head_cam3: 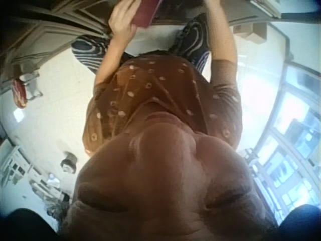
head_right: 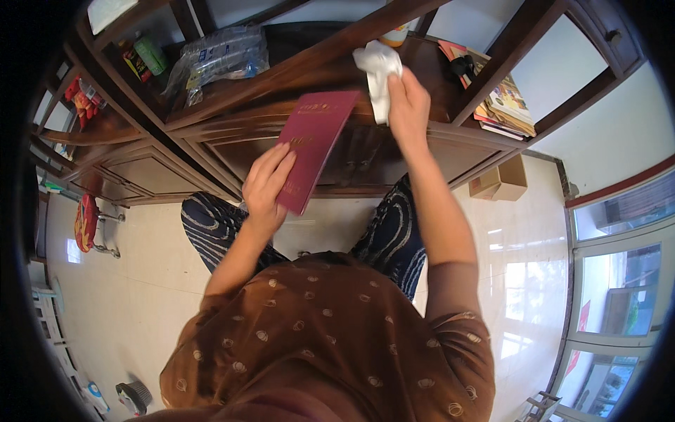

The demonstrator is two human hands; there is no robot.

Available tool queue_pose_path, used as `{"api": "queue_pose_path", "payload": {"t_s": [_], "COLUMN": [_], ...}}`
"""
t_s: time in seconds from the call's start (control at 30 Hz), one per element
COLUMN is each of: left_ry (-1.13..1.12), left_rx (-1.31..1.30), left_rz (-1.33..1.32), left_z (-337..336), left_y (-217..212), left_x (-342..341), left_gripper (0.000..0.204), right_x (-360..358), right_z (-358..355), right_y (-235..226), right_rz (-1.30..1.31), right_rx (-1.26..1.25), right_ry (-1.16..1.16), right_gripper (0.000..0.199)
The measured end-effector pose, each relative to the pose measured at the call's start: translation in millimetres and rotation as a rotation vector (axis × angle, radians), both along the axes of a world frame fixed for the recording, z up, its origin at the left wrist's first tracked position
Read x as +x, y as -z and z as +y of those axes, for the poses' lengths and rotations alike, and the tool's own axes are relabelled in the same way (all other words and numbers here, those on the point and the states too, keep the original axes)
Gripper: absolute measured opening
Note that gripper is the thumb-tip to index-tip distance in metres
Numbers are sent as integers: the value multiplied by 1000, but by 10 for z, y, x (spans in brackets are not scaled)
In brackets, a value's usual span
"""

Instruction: The person organizes books, bottles, and documents on a wooden shelf unit by hand and using a cloth. They wipe down individual bottles and books, move items between different shelves, and handle a red certificate folder and various books.

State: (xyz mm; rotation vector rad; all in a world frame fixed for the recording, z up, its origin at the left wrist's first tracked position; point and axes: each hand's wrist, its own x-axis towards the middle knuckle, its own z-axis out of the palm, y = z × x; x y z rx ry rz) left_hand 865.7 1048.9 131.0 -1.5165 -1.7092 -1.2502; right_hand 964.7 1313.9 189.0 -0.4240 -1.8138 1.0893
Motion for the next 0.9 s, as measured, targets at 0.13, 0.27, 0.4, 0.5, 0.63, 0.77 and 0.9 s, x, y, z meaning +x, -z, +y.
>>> {"api": "queue_pose_path", "payload": {"t_s": [0.13, 0.27, 0.4, 0.5, 0.63, 0.77, 0.9], "left_ry": [-74, 70, 30, 25, -74, -66, -23], "left_rx": [65, 57, 61, 72, 111, 154, 138], "left_rz": [-39, -47, -64, -94, -107, -82, -74], "left_z": [-326, -368, -458, -437, -546, -487, -435], "left_y": [363, 389, 498, 490, 517, 427, 319], "left_x": [110, 208, 162, 122, 43, 90, 175], "left_gripper": [40, 40, 40, 39, 38, 35, 32], "right_x": [-855, -1670, -2552, -2330, -1872, -979, -298], "right_z": [588, 1565, 1260, 1325, 408, -199, 322], "right_y": [-47, 323, 218, 468, 273, -49, 33], "right_rz": [-253, -948, -1469, -1007, -554, -972, -630], "right_rx": [304, 1114, 1301, 880, 769, 551, 684], "right_ry": [178, 2, -207, -310, -673, -510, -470], "right_gripper": [24, 35, 48, 48, 47, 37, 39]}}
